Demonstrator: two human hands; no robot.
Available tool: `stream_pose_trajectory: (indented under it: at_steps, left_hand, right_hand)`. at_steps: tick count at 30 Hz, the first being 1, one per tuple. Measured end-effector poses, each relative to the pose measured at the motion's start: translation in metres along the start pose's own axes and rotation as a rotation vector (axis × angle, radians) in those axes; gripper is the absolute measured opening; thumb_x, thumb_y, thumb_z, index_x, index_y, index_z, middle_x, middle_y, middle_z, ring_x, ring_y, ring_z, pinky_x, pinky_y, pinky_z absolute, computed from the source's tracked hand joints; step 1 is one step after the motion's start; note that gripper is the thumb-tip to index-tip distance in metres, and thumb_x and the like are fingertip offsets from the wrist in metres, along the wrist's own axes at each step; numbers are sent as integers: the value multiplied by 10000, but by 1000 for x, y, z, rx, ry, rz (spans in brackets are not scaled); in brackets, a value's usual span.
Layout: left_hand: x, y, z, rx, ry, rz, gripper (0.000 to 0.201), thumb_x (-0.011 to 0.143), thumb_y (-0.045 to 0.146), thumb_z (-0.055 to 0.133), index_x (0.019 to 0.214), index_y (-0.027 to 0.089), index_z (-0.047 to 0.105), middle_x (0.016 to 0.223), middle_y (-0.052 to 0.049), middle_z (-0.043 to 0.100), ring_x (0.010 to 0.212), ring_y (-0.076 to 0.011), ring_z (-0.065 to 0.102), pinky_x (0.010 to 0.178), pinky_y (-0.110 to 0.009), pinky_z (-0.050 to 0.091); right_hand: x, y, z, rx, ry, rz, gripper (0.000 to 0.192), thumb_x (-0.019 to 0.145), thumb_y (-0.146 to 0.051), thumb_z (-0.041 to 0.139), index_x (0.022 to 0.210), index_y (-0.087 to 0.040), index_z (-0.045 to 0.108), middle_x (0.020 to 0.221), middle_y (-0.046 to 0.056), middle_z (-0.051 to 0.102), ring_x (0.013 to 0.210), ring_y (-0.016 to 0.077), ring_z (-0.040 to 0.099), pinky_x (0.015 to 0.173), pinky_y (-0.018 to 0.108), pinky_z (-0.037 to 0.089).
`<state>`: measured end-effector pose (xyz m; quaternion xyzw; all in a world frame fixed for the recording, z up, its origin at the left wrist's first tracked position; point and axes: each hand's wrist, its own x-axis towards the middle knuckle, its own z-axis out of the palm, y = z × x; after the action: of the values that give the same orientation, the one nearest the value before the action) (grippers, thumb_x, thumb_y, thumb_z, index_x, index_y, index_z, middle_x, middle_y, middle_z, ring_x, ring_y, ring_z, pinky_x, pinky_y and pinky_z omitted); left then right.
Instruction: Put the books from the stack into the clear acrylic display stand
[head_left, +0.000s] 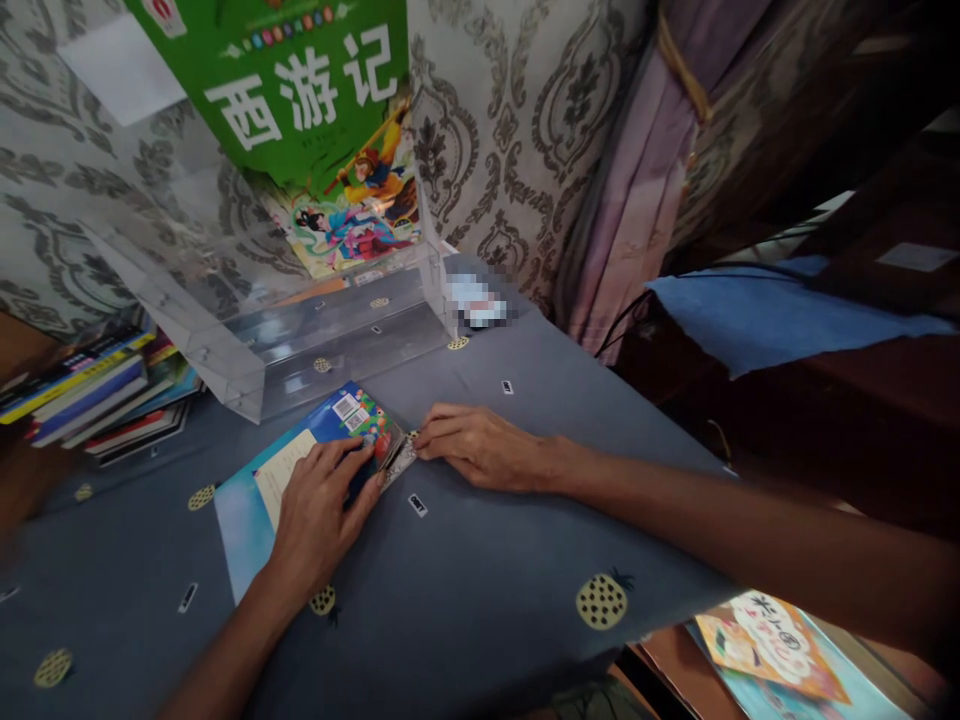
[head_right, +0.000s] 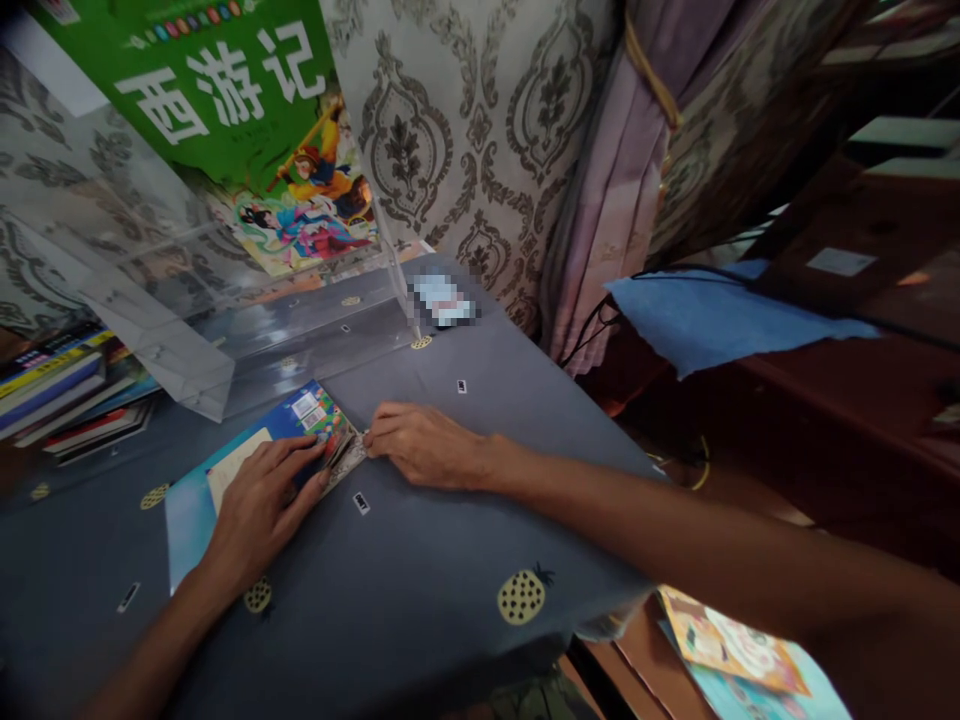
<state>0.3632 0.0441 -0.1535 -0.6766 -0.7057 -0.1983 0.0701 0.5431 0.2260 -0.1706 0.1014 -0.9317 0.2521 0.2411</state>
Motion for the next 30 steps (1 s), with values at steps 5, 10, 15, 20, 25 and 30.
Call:
stream_pose_trajectory:
  at_steps: [5, 10, 15, 20, 25, 30]
  left_hand:
    - [-1, 1, 0, 11, 4, -1, 284, 987, 377, 494, 1155, 211, 653, 1149, -82, 678, 1027, -255, 614, 854, -423, 506]
    - [-1, 3, -1, 2, -12, -5, 285, 989, 370, 492, 1171, 215, 647, 1159, -82, 670, 1042, -259, 601, 861, -432, 502]
    - [0, 2, -1, 1, -4, 4, 282, 979, 365, 510, 1161, 205, 655, 1149, -85, 672, 1040, -265, 607, 854, -433, 507]
    - [-1, 2, -2, 1, -23, 1, 289, 985, 366, 503, 1180, 202, 639, 1165, -83, 670, 1054, -267, 603, 870, -441, 499]
    - [-1, 2, -2, 5, -18, 13, 284, 989, 361, 500, 1172, 189, 635, 1163, -89, 669, 1053, -267, 601, 865, -445, 498]
    - [0, 2, -2, -3, -7, 15, 283, 986, 350, 505, 1173, 188, 642, 1147, -89, 672, 1043, -268, 607, 848, -440, 507]
  right_hand:
    - [-2, 0, -1, 151, 51, 223, 376, 809, 48, 415, 1032, -175, 620, 943, 58, 705, 907, 178, 636, 845, 332, 520]
    - [-1, 1, -2, 179, 20, 258, 482, 820, 40, 404, 1224, -171, 564, 992, 61, 724, 1009, 196, 633, 926, 379, 491]
    - [-1, 2, -1, 159, 11, 246, 495, 811, 42, 400, 1206, -166, 614, 994, 69, 723, 988, 195, 632, 908, 370, 503]
    - [-1, 0, -2, 182, 26, 278, 479, 823, 27, 411, 1220, -169, 595, 984, 57, 726, 989, 190, 637, 911, 370, 502]
    - [0, -1, -3, 181, 28, 270, 433, 807, 40, 410, 1117, -161, 637, 960, 63, 716, 938, 177, 646, 864, 340, 513]
    - [-1, 2, -2, 148, 33, 212, 437, 788, 54, 416, 1056, -164, 683, 952, 68, 724, 925, 183, 627, 847, 342, 514]
